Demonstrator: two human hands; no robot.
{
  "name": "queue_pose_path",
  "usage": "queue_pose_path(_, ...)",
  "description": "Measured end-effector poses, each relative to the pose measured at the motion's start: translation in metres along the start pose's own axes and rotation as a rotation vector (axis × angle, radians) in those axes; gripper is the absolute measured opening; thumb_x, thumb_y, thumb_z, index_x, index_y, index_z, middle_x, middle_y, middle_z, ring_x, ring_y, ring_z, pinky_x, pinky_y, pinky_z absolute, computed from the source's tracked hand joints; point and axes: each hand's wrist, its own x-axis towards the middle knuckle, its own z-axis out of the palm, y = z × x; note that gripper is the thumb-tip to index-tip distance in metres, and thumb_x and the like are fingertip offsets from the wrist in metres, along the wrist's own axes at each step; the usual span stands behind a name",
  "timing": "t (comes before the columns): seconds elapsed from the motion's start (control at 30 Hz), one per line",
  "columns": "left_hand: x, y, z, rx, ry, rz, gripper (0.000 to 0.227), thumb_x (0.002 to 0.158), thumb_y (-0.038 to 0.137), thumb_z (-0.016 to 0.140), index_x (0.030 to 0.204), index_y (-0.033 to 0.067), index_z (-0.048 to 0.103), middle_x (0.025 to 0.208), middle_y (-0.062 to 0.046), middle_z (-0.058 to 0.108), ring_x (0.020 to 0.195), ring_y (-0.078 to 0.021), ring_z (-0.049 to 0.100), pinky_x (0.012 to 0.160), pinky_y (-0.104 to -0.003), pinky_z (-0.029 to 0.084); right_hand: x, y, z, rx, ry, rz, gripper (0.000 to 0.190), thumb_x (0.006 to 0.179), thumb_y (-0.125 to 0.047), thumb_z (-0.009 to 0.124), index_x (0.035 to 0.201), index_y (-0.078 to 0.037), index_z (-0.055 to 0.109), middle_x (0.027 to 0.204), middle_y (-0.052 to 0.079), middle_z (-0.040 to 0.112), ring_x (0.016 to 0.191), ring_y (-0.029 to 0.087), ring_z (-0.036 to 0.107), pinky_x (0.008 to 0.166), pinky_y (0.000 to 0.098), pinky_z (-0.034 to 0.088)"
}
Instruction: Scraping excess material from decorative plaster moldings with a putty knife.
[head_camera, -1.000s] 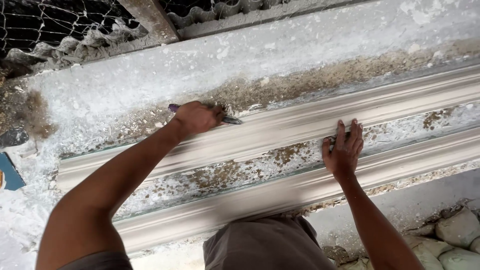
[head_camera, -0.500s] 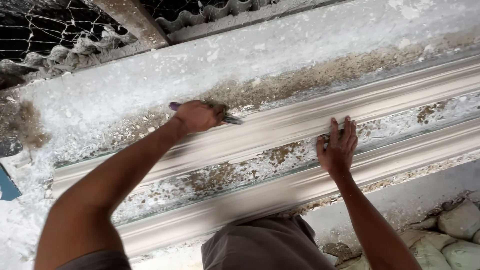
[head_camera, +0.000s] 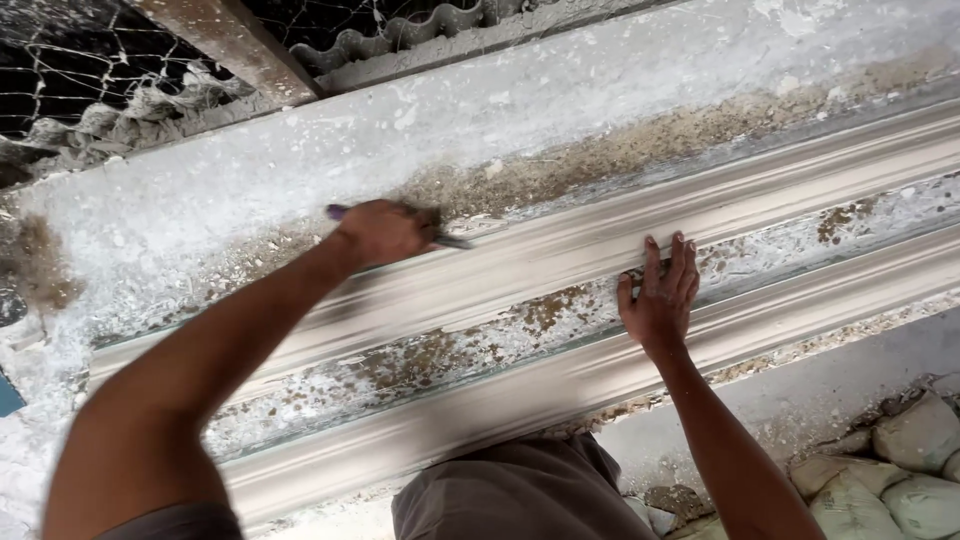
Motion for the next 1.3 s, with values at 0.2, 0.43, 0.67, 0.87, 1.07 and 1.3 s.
queue_pose_path(0.2, -0.005, 0.007, -0.059, 0.041, -0.123, 0.023, 0.059, 0.100, 0.051, 0.030, 0.142, 0.0184, 0.054, 0.156, -0.011, 0.045, 0.118, -0.0373, 0.065, 0.081, -0.046, 0.062, -0.003, -0.002, -0.004, 0.026, 0.086, -0.070, 0.068, 0.105, -0.037, 0.053, 0.166, -0.015, 0.032, 0.172, 0.026, 0.017, 0.159, 0.049, 0.018, 0.122, 0.0722, 0.025)
queue_pose_path(0.43, -0.016, 0.013, -0.059, -0.097, -0.260, -0.112, 0.052, 0.107, 0.048, 0.028, 0.136, 0.0150, 0.057, 0.158, -0.004, 0.047, 0.109, -0.0290, 0.071, 0.089, -0.045, 0.061, 0.000, 0.000, 0.000, 0.003, 0.010, -0.025, 0.071, 0.102, -0.040, 0.051, 0.165, -0.015, 0.030, 0.170, 0.028, 0.015, 0.156, 0.051, 0.015, 0.118, 0.0729, 0.023)
queue_pose_path(0.67, 0.014, 0.031, -0.071, -0.160, -0.284, -0.111, 0.060, 0.106, 0.050, 0.022, 0.137, 0.0127, 0.056, 0.141, -0.013, 0.056, 0.111, -0.0331, 0.069, 0.090, -0.047, 0.061, -0.002, -0.003, -0.003, 0.008, 0.008, -0.018, 0.067, 0.104, -0.041, 0.049, 0.165, -0.018, 0.030, 0.171, 0.026, 0.016, 0.158, 0.051, 0.016, 0.121, 0.0727, 0.023)
queue_pose_path(0.87, 0.047, 0.031, -0.076, -0.189, -0.337, -0.118, 0.055, 0.109, 0.044, 0.024, 0.138, 0.0085, 0.053, 0.135, -0.015, 0.056, 0.104, -0.0313, 0.071, 0.092, -0.046, 0.060, 0.000, 0.002, -0.001, 0.001, 0.001, -0.015, 0.067, 0.103, -0.042, 0.048, 0.163, -0.017, 0.031, 0.169, 0.028, 0.016, 0.156, 0.051, 0.016, 0.119, 0.0724, 0.022)
queue_pose_path(1.07, 0.047, 0.032, -0.103, -0.138, -0.363, -0.116, 0.051, 0.110, 0.042, 0.026, 0.138, 0.0074, 0.050, 0.127, -0.017, 0.059, 0.108, -0.0310, 0.069, 0.084, -0.045, 0.063, 0.004, 0.000, -0.001, 0.008, 0.006, -0.005, 0.066, 0.104, -0.043, 0.045, 0.164, -0.019, 0.030, 0.170, 0.027, 0.017, 0.157, 0.051, 0.017, 0.122, 0.0718, 0.021)
queue_pose_path(1.3, 0.128, 0.048, -0.083, -0.195, -0.261, -0.093, 0.046, 0.113, 0.035, 0.030, 0.133, 0.0038, 0.057, 0.128, -0.019, 0.062, 0.098, -0.0310, 0.072, 0.085, -0.047, 0.060, 0.000, 0.001, 0.001, 0.017, 0.004, -0.009, 0.066, 0.105, -0.046, 0.043, 0.163, -0.021, 0.028, 0.169, 0.027, 0.016, 0.156, 0.052, 0.017, 0.121, 0.0724, 0.022)
